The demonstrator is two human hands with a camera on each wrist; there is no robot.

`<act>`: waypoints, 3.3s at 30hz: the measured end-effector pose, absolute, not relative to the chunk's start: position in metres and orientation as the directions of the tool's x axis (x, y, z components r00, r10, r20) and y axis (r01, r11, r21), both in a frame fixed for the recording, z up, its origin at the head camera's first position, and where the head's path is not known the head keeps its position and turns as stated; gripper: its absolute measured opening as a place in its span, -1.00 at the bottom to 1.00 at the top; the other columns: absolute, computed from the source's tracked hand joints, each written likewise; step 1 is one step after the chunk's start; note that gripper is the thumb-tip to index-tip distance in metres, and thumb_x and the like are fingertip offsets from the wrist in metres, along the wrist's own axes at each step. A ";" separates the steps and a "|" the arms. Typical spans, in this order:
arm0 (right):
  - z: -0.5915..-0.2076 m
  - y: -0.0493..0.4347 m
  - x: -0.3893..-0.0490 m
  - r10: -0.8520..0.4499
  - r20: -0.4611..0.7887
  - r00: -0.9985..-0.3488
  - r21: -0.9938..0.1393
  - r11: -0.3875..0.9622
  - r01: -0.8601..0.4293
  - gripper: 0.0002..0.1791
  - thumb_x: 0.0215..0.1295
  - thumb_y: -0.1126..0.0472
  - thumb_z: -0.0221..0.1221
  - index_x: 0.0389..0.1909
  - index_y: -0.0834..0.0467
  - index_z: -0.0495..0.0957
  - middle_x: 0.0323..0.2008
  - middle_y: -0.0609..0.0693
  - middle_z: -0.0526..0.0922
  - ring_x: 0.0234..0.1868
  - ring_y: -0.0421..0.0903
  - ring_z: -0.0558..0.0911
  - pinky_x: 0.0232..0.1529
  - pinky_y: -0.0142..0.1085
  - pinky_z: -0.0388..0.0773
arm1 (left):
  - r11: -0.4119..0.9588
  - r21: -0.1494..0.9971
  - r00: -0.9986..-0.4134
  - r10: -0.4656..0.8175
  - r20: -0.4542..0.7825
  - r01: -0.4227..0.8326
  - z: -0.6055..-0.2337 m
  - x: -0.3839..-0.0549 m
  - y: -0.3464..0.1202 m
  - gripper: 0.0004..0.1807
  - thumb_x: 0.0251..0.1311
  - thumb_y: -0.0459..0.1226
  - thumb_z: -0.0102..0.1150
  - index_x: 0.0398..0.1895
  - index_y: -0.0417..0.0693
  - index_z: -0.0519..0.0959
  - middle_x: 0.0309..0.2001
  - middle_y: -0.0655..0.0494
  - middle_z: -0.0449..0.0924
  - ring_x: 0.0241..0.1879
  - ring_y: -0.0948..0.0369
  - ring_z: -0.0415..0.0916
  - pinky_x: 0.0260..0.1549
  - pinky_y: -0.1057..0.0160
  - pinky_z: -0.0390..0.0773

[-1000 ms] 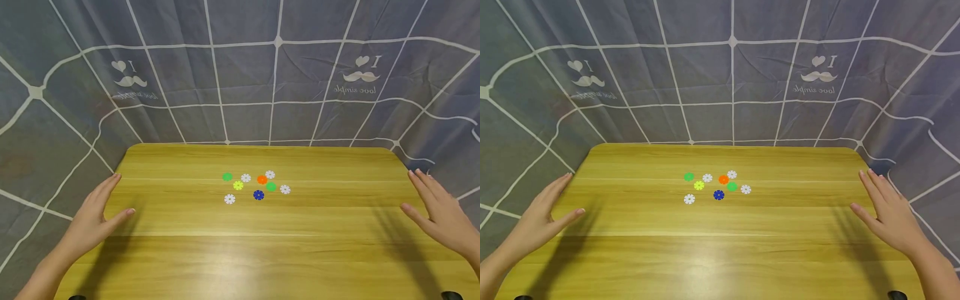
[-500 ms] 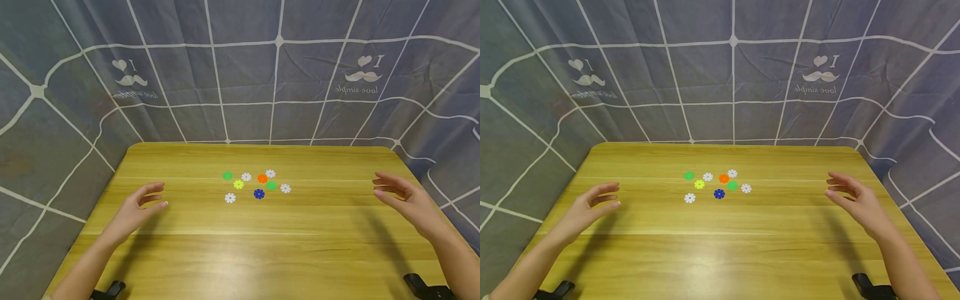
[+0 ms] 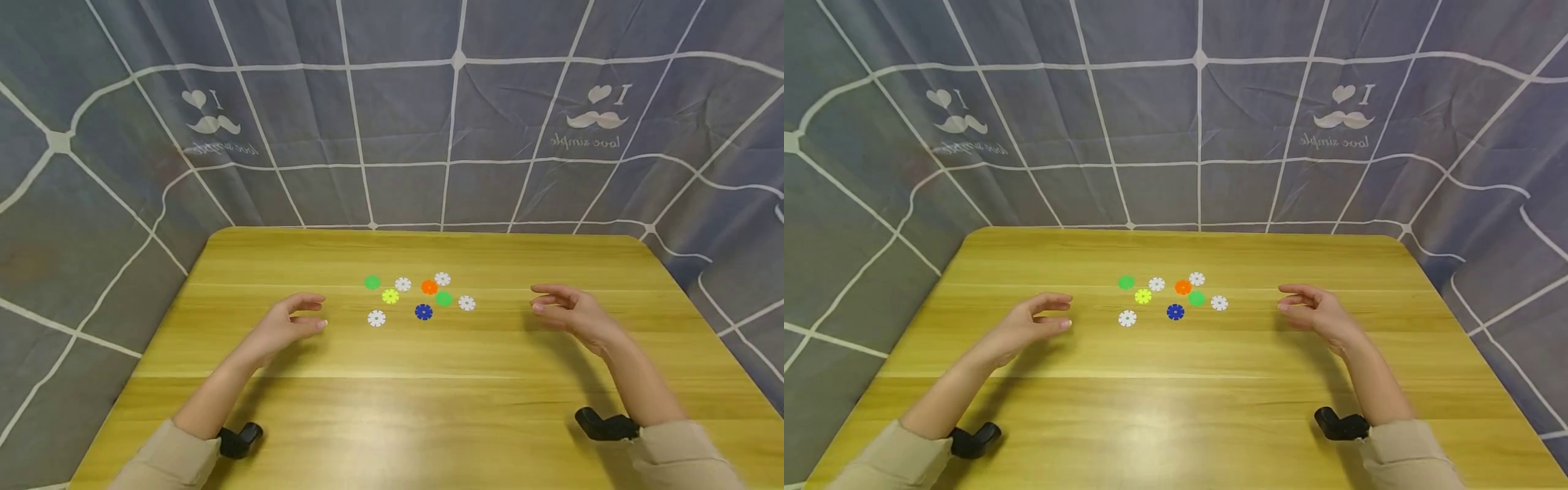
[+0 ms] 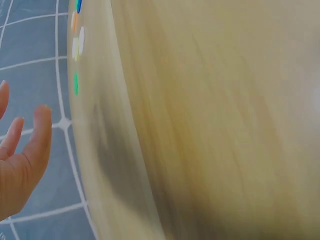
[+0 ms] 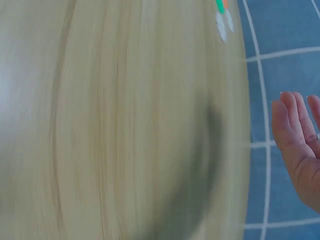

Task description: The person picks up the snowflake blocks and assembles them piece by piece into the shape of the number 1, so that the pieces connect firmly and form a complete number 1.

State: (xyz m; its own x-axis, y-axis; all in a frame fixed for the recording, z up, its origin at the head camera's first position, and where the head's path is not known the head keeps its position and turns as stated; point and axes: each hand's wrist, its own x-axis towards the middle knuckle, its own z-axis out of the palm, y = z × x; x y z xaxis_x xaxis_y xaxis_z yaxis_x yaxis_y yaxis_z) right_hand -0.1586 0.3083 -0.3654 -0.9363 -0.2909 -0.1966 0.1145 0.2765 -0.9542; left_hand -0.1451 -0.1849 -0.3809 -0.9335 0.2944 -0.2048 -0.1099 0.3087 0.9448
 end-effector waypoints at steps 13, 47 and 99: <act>-0.395 0.263 -0.191 -0.298 -0.310 -0.903 -0.946 0.193 0.261 -0.32 0.27 0.32 0.16 0.31 0.45 0.08 -0.22 -0.04 0.55 -0.17 -0.18 0.61 -0.05 -0.23 0.54 | 0.247 0.955 -0.911 0.334 -0.242 -0.163 -0.401 -0.171 -0.141 -0.46 0.18 -0.42 0.15 0.22 -0.41 0.27 0.16 -0.34 0.28 0.09 -0.14 0.38 -0.09 0.09 0.54; -0.416 0.203 -0.220 -0.032 -0.312 -0.949 -0.785 0.572 0.239 -0.64 -0.02 0.33 0.39 -0.18 0.34 0.53 -0.51 0.01 0.31 -0.52 -0.14 0.32 -0.52 -0.40 0.48 | 0.672 0.737 -0.969 0.221 -0.112 0.068 -0.416 -0.184 -0.086 -0.70 -0.14 -0.40 0.44 -0.31 -0.23 0.55 -0.46 0.08 0.36 -0.42 0.19 0.25 -0.41 0.30 0.31; -0.409 0.197 -0.199 -0.298 -0.346 -0.890 -0.889 0.408 0.209 -0.73 0.17 0.41 0.22 -0.15 0.47 0.48 -0.58 -0.01 0.54 -0.57 -0.18 0.57 -0.45 -0.37 0.60 | 0.586 0.809 -0.962 0.243 -0.123 0.044 -0.411 -0.166 -0.085 -0.85 0.06 -0.43 0.28 -0.27 -0.25 0.64 -0.37 0.07 0.56 -0.34 0.21 0.44 -0.35 0.29 0.49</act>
